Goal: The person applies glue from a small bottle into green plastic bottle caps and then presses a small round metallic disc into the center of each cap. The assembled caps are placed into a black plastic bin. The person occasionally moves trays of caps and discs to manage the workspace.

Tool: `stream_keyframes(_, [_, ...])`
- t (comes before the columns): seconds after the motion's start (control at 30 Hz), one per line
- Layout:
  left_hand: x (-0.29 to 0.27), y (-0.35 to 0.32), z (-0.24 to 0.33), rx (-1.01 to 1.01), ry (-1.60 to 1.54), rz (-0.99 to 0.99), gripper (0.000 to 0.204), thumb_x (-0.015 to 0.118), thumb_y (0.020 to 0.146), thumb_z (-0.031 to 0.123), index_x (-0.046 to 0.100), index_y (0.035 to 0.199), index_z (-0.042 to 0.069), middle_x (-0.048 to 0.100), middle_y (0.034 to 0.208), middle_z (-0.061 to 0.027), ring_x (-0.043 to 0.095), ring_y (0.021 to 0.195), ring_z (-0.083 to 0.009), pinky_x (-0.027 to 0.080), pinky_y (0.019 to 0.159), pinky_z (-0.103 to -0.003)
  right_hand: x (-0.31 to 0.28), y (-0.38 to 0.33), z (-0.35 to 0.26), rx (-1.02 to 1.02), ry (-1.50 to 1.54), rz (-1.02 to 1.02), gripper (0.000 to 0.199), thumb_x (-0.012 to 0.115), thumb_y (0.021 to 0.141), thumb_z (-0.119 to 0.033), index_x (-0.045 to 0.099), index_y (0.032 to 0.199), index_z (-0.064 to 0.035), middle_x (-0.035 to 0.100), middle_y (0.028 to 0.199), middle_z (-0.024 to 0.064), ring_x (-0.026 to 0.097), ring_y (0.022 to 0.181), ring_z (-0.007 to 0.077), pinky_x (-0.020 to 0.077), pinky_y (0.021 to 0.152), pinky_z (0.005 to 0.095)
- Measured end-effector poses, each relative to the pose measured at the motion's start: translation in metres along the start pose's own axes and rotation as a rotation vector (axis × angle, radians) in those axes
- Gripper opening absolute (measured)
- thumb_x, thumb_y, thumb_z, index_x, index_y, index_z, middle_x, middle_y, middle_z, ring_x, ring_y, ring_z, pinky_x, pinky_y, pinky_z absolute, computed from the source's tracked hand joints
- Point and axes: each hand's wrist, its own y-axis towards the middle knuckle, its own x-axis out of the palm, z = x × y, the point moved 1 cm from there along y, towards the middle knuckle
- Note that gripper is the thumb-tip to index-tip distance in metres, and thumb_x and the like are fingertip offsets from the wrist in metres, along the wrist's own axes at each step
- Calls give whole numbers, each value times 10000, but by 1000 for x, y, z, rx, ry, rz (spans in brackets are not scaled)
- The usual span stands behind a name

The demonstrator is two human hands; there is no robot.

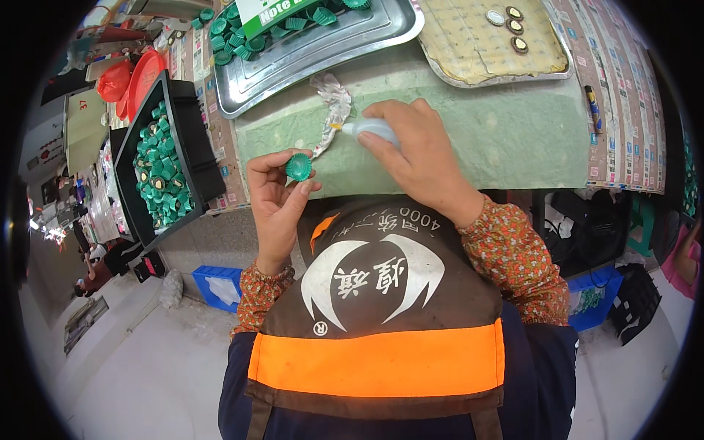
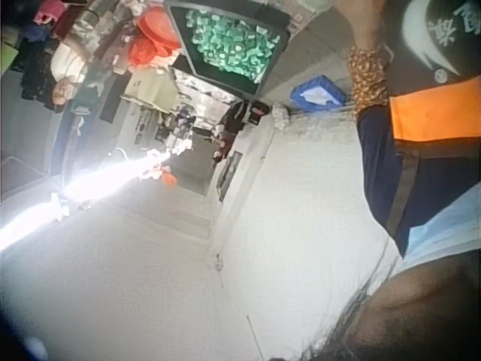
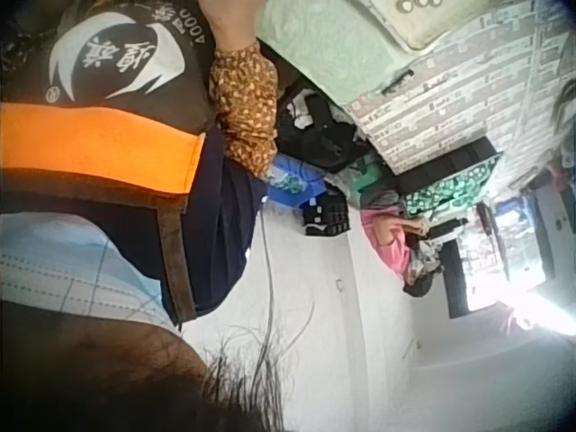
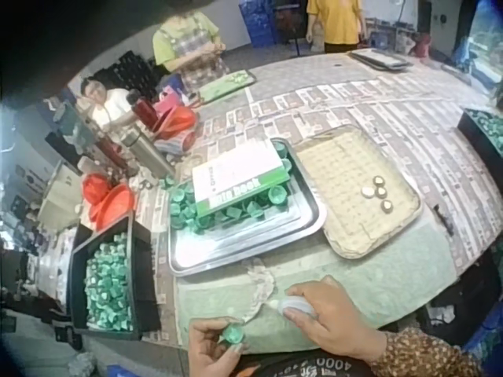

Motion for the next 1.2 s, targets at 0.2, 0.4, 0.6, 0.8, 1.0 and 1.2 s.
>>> stream_keyframes(0.2, [-3,6,-5,-43,-85,10,398,620,935,-41,452,1280,67,572,1318,-160,613,1073,-194,583,882,-344,9,1,0,-82,-356,92,257,734,853,-196,657,1076,-94,595,982,80,545,945,307,420,828,441])
stream_keyframes(0.4, [-4,5,-2,-158,-199,22,406,612,961,41,451,1331,77,598,1300,-156,630,1031,-182,577,861,-336,-53,19,20,-136,-501,329,244,727,839,-109,669,1074,-80,611,977,88,544,946,310,421,853,442])
stream_keyframes(0.6, [-1,10,1,-190,-207,-20,408,593,979,82,446,1359,72,619,1278,-156,636,1017,-170,571,866,-331,-151,44,87,228,-856,392,213,713,829,-178,703,1028,-101,650,963,106,569,961,334,457,873,443])
stream_keyframes(0.8, [8,12,3,-225,-201,-69,425,603,982,110,442,1372,63,626,1270,-159,643,1018,-163,568,871,-327,-157,56,101,226,-793,181,195,683,834,-156,697,1007,-69,665,930,114,585,929,339,478,838,459])
stream_keyframes(1.0, [8,12,4,-259,-242,-111,446,601,997,155,431,1392,36,627,1263,-167,642,1021,-155,566,874,-325,-164,51,76,259,-341,181,119,699,855,-99,652,940,-31,660,847,83,605,796,222,494,738,343])
stream_keyframes(1.2, [10,7,-3,-312,-349,-148,450,596,1005,186,445,1395,18,630,1249,-168,639,1039,-154,561,885,-322,-103,-6,35,414,216,11,93,681,901,-74,627,940,-9,658,810,81,602,733,136,475,680,254])
